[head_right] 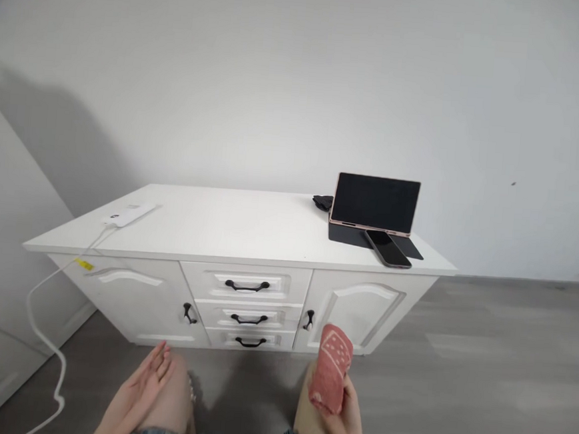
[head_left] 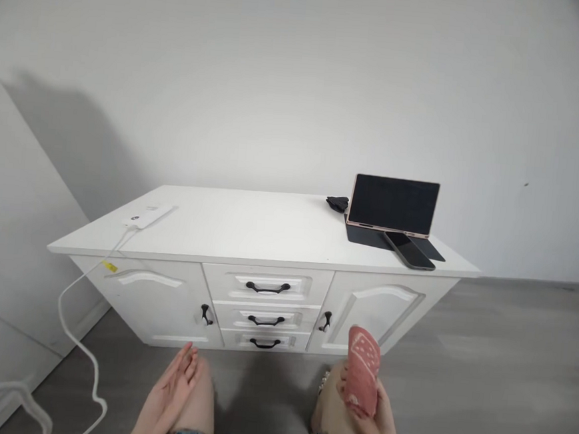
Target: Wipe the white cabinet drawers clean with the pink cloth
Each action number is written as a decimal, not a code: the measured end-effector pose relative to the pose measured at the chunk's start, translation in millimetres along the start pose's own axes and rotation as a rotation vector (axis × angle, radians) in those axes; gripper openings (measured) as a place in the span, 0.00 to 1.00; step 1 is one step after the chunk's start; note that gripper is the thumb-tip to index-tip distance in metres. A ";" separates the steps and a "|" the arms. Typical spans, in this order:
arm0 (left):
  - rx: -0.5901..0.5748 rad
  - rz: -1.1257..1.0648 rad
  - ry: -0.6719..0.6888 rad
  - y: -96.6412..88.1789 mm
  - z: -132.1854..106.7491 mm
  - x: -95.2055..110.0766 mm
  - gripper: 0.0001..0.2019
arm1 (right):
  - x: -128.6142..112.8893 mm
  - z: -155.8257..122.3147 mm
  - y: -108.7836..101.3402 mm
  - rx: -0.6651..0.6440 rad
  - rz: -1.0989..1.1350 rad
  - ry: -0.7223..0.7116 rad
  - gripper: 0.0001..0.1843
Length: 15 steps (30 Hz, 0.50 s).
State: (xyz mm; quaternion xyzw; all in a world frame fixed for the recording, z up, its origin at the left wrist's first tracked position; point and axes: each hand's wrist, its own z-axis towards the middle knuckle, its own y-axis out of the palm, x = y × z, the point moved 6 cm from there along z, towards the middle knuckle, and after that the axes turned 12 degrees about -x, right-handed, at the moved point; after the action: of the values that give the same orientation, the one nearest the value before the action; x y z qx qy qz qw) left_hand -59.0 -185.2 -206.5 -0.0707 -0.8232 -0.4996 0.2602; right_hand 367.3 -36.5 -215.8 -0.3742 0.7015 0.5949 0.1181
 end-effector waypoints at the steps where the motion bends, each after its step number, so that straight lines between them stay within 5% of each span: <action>1: 0.000 0.026 -0.006 1.0 0.8 0.5 0.21 | 1.6 1.4 4.0 -0.007 0.038 0.050 0.05; 4: -0.025 0.137 -0.014 5.1 3.1 2.0 0.14 | 5.4 5.5 19.1 -0.034 0.107 0.160 0.07; 9: -0.016 0.397 0.025 11.7 -0.6 -1.6 0.08 | 0.0 6.1 31.9 -0.066 0.138 0.147 0.07; 15: -0.069 0.652 -0.103 66.0 9.4 -34.1 0.12 | -14.7 2.8 20.8 -0.043 0.243 0.189 0.09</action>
State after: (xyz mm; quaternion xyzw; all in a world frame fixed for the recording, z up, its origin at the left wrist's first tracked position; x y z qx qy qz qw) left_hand -8.3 -139.9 -175.1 -0.3644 -0.7520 -0.4135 0.3616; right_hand 362.9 -28.1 -192.1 -0.3432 0.7367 0.5819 -0.0292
